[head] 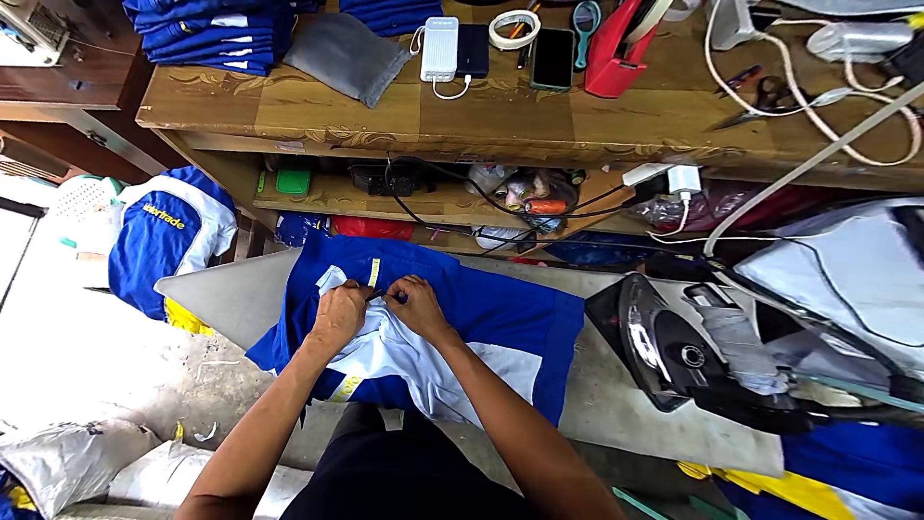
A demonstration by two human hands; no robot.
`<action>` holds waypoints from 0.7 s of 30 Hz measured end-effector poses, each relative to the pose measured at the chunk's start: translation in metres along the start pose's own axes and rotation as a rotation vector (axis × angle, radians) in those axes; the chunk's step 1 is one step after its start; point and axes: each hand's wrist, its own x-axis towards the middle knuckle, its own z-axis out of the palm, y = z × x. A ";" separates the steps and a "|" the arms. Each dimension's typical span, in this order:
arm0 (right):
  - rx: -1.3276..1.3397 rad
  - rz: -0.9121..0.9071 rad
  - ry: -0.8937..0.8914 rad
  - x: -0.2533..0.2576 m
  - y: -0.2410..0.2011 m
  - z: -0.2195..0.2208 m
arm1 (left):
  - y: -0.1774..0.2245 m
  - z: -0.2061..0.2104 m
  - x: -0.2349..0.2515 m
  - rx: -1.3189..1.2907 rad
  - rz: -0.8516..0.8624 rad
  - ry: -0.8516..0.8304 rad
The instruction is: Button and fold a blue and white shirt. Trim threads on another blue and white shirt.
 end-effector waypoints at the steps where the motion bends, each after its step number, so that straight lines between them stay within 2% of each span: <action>1: -0.004 0.001 -0.004 0.000 0.000 0.000 | 0.000 0.000 0.000 0.007 0.000 0.005; 12: -0.005 -0.002 0.017 -0.001 0.001 0.003 | 0.001 -0.012 0.000 0.016 -0.056 -0.047; 15: 0.003 -0.008 0.023 -0.001 0.002 0.003 | -0.007 -0.018 0.002 -0.054 -0.111 0.004; 21: -0.032 -0.023 0.084 -0.001 0.005 0.004 | -0.044 -0.013 -0.003 -0.394 -0.050 0.203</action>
